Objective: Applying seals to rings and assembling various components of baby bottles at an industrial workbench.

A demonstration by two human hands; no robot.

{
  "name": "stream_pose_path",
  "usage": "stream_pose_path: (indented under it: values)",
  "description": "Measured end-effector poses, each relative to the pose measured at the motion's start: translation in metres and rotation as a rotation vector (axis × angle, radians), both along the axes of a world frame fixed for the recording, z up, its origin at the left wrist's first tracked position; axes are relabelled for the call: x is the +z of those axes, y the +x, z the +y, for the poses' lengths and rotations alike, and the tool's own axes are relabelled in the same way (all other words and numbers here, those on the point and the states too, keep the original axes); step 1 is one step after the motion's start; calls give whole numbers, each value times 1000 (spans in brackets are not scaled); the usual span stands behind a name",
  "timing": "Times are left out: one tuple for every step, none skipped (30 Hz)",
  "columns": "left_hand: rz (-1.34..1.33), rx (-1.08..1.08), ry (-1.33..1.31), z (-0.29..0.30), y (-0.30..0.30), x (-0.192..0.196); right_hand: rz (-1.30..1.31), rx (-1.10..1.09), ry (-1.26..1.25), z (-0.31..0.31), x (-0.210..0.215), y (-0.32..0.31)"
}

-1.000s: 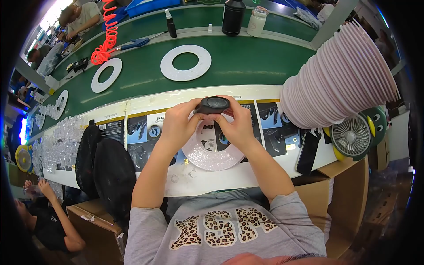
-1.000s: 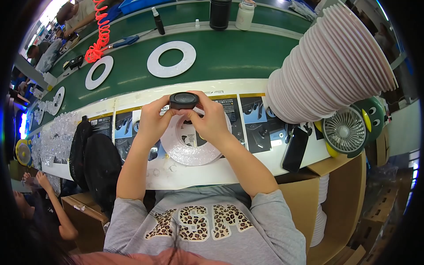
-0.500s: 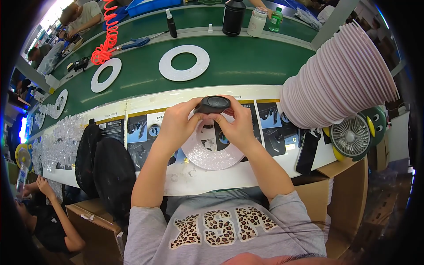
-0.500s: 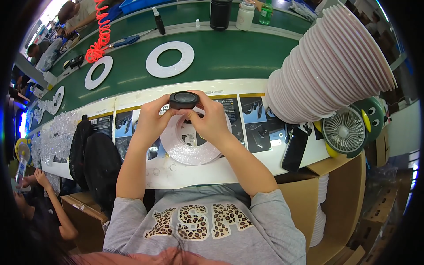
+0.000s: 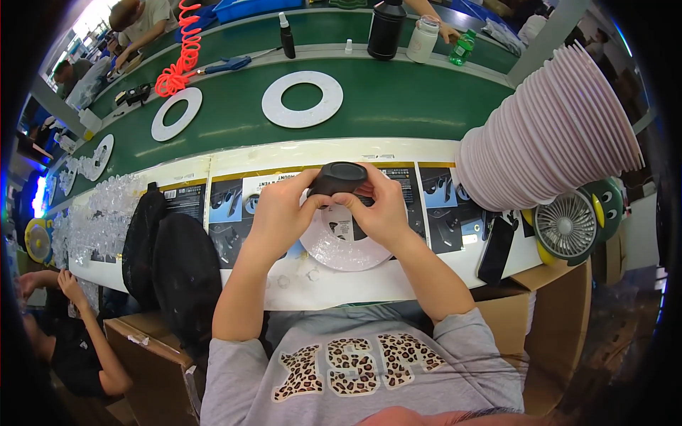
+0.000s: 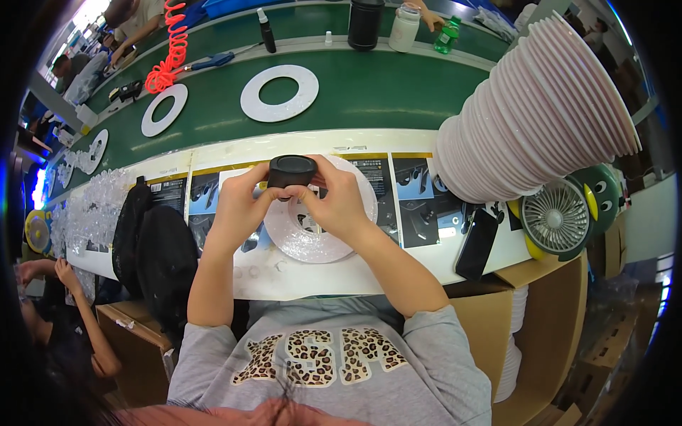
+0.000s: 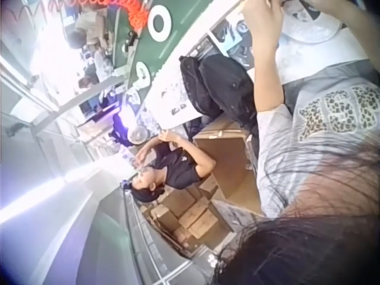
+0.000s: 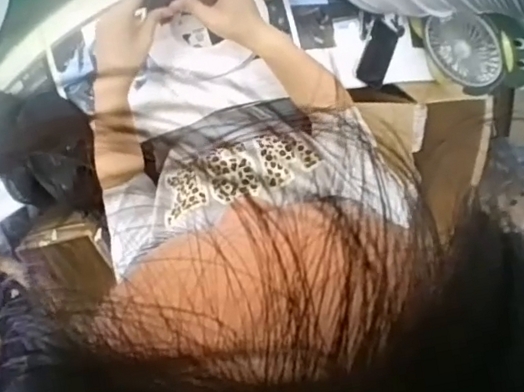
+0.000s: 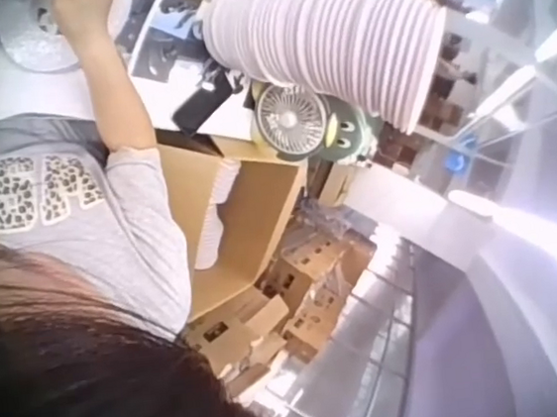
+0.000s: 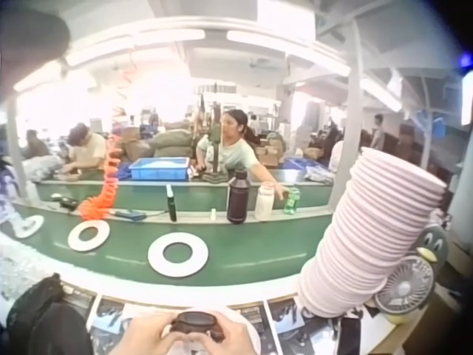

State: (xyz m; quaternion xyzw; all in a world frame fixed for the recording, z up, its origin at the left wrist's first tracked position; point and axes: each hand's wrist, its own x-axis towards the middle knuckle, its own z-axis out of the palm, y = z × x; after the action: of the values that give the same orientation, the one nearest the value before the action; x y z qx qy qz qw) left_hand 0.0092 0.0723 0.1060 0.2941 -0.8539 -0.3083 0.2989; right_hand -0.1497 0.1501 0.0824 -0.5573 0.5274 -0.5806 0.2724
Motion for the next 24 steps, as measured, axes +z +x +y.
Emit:
stream_pose_path:
  values:
    - [15, 3, 4, 0, 0, -2, 1, 2, -3, 0, 0, 0]
    - [15, 5, 3, 0, 0, -4, 1, 4, -3, 0, 0, 1]
    - [28, 11, 0, 0, 0, -5, 15, -5, -12, 0, 0, 1]
    - [40, 16, -4, 0, 0, -6, 28, -15, -20, 0, 1, 1]
    - [41, 15, -5, 0, -1, -7, 28, -16, -21, 0, 0, 1]
    - [46, 16, -8, 0, -1, -7, 18, -10, -20, -1, -1, 0]
    - [51, 16, -12, 0, -2, -7, 7, -5, -20, -1, -2, 0]
    - [51, 14, -11, 0, -2, -8, 7, -7, -20, -1, -2, 0]
    - [48, 20, -12, 0, -2, -9, 7, -6, -21, -1, -1, 0]
    - [46, 25, -12, -1, -2, -10, 7, -5, -22, -1, -1, 0]
    - [45, 24, -12, 0, -2, -9, 7, -6, -21, -1, 0, 0]
    - [45, 24, -10, 0, -3, -9, 8, -5, -25, -1, 0, 0]
    - [45, 24, -7, 0, -3, -8, 10, -4, -28, -1, 0, 0]
    - [44, 24, -7, 0, -3, -9, 10, -4, -28, -1, 0, 0]
    - [52, 25, -20, 0, -3, -9, 14, -6, -23, -1, 0, 0]
    - [60, 25, -33, 0, -3, -10, 18, -8, -19, -1, -1, 0]
    - [60, 24, -34, 0, -3, -10, 18, -10, -20, -1, 0, 0]
    - [58, 21, -50, 0, -3, -9, 11, -9, -18, -1, 0, 0]
    - [56, 17, -67, 0, -3, -9, 4, -9, -17, -1, 0, -1]
    - [55, 19, -67, 0, -3, -9, 3, -7, -16, -1, 0, 0]
    - [48, 20, -42, 0, -2, -9, 13, -7, -19, -1, 0, 0]
    - [41, 22, -17, 1, -1, -8, 22, -6, -21, -1, 0, 1]
    - [42, 20, -17, 1, -1, -5, 23, -8, -21, -1, 0, 0]
    - [4, 14, -13, 2, 0, -2, 46, -9, -27, 0, 0, -1]
